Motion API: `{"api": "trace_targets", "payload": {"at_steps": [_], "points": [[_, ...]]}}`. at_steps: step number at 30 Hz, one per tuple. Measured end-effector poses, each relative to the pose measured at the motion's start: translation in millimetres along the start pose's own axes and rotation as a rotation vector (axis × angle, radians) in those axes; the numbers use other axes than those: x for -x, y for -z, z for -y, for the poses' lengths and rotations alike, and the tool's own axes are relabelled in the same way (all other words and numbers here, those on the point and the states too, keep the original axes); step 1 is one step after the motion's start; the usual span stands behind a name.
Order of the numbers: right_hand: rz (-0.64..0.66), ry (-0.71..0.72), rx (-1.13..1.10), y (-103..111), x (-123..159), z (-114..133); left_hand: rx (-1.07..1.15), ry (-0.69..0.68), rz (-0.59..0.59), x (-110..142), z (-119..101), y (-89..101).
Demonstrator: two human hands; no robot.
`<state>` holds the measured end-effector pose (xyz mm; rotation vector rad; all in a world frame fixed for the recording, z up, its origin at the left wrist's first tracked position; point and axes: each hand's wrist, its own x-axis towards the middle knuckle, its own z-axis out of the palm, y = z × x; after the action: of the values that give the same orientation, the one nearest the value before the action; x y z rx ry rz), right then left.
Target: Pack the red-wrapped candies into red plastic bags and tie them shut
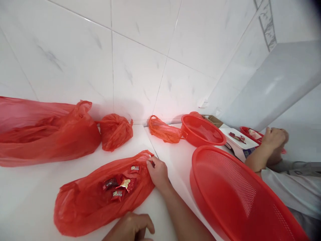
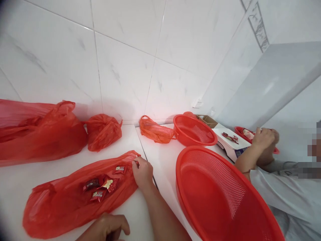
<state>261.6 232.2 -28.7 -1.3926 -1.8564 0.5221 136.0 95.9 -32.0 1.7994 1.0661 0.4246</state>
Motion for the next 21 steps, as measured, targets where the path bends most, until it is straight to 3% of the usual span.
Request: {"api": "trace_targets", "payload": {"at_steps": [5, 21], "points": [[-0.001, 0.013, 0.038, -4, -1, -3, 0.089, 0.113, -0.051, -3, -19, 8.9], [-0.036, 0.014, 0.146, 3, -8, -6, -0.042, 0.068, -0.039, 0, -27, 7.0]]}}
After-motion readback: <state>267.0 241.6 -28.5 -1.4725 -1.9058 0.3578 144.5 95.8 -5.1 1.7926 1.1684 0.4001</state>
